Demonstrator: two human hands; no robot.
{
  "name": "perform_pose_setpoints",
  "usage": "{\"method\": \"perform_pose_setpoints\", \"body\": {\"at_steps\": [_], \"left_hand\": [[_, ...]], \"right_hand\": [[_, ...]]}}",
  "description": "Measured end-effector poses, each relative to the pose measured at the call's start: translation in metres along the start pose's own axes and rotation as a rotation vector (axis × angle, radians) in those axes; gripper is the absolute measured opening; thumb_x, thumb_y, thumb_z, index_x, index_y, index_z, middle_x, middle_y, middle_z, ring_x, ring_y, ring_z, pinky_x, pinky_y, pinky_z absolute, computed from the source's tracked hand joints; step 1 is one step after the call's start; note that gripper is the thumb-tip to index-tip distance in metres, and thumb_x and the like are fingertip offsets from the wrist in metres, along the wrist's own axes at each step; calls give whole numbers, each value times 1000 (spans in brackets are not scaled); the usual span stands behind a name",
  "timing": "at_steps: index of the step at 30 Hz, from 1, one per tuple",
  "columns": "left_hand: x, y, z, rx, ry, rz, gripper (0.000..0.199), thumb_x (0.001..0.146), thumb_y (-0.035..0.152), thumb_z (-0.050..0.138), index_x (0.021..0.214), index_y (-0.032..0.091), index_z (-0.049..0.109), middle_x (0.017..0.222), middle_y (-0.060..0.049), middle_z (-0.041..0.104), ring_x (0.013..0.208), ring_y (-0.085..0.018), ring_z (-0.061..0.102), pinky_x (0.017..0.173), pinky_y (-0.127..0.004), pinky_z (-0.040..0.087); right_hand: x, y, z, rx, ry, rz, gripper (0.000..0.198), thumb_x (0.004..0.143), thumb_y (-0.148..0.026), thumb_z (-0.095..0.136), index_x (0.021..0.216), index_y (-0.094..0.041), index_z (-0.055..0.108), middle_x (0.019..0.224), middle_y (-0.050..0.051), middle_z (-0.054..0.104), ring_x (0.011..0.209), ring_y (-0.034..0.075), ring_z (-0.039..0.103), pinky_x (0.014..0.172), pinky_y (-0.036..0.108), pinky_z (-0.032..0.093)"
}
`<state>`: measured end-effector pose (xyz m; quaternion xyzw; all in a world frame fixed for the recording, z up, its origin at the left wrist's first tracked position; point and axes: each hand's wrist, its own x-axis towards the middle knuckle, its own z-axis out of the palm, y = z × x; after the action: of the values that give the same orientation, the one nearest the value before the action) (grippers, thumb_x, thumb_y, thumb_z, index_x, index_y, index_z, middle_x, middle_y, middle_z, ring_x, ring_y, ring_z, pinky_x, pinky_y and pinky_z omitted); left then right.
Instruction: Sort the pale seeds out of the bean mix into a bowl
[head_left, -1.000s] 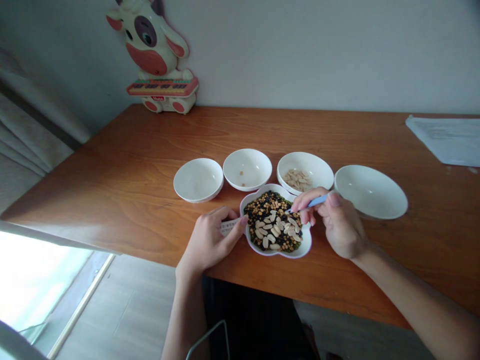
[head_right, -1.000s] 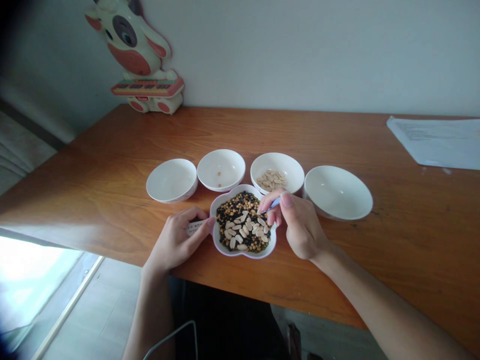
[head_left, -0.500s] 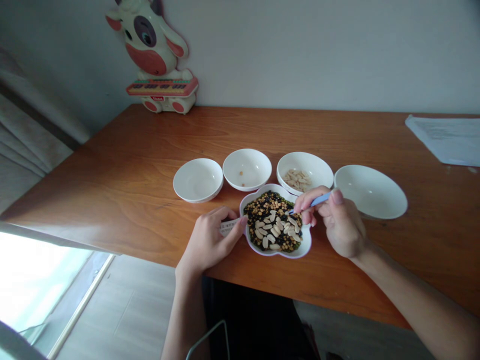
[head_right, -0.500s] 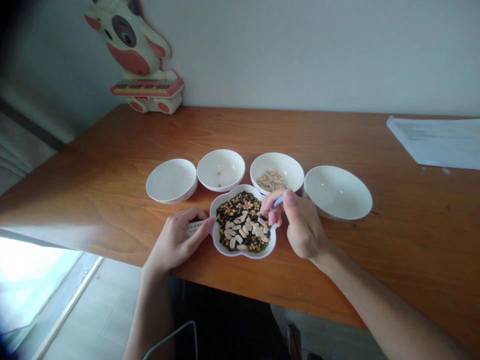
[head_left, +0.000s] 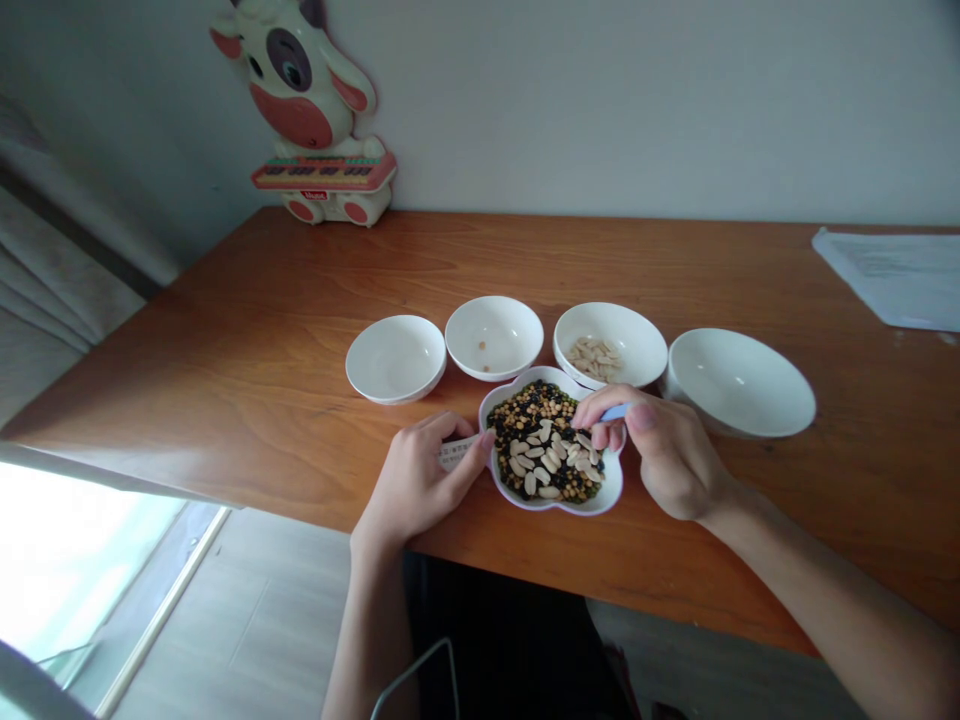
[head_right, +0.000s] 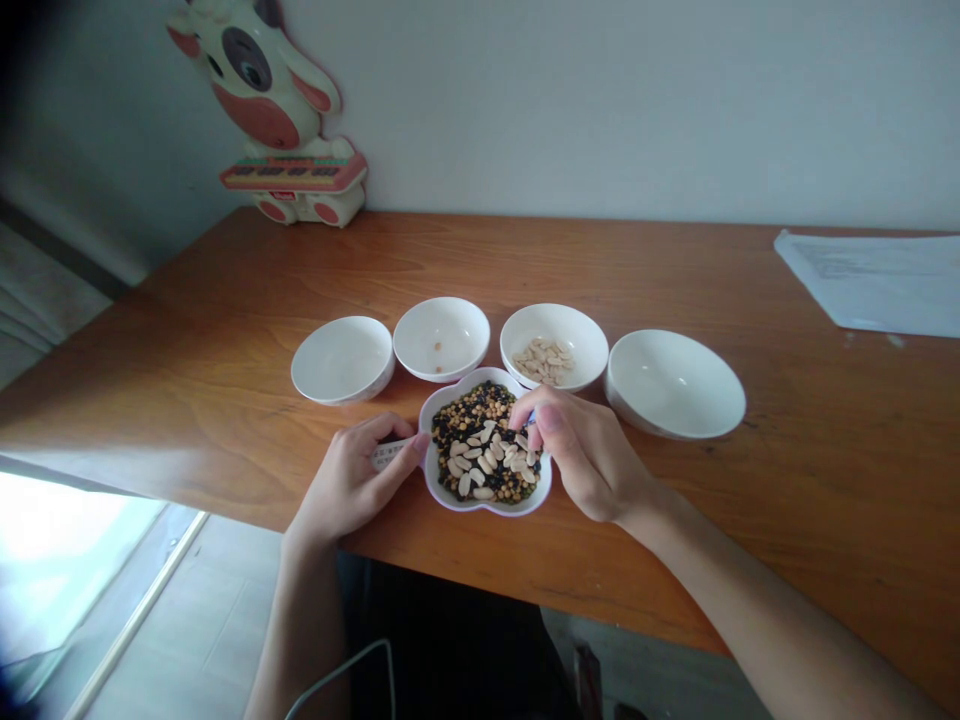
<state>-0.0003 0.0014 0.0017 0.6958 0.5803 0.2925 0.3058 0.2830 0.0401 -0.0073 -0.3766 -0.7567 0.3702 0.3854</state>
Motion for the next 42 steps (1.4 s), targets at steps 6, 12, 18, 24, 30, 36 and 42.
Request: {"method": "perform_pose_setpoints", "body": {"at_steps": [6,12,18,24,30,36,42], "left_hand": [[0,0,1,4,5,7,38,103,49,60,82,19,68,76,-1,72,67,-15,64,66,-26,45],[0,0,1,0,0,11,38,103,48,60,81,18,67,74,0,70,67,-14,62,66,-25,44],[0,0,0,-1,5,12,37,103,47,60,81,18,68,74,0,70,66,-14,61,66,-26,44],[0,1,0,5,3,14,38,103,48,60,80,18,67,72,1,69,65,-13,60,65,-25,43],[0,1,0,12,6,19,38,103,47,59,80,19,66,73,0,69,65,-14,61,64,-26,43],[0,1,0,9,9,14,38,103,48,60,80,19,67,73,0,70,65,-14,61,65,-26,44],[0,1,0,18,6,16,38,103,48,60,81,18,68,73,0,71,65,-14,62,65,-26,44]], "right_hand": [[-3,6,5,102,119,74,55,111,-54,28,97,-23,71,87,7,73,67,17,64,60,34,50],[8,-6,8,316,344,42,54,105,-63,41,85,-24,74,78,5,72,62,17,63,53,33,46],[21,-14,2,512,575,30,57,99,-71,48,77,-26,75,77,7,73,59,19,61,53,36,45],[27,-9,-8,615,769,82,54,98,-65,48,74,-23,73,79,10,71,66,21,62,59,37,45],[28,-7,-10,662,816,125,54,92,-69,57,73,-20,71,79,11,70,71,22,63,64,37,45],[29,-9,-8,661,832,132,55,90,-71,59,73,-21,71,80,11,69,73,22,63,66,37,46],[30,-7,-8,670,815,116,57,90,-72,58,71,-20,73,78,11,70,71,21,63,64,36,46]]}}
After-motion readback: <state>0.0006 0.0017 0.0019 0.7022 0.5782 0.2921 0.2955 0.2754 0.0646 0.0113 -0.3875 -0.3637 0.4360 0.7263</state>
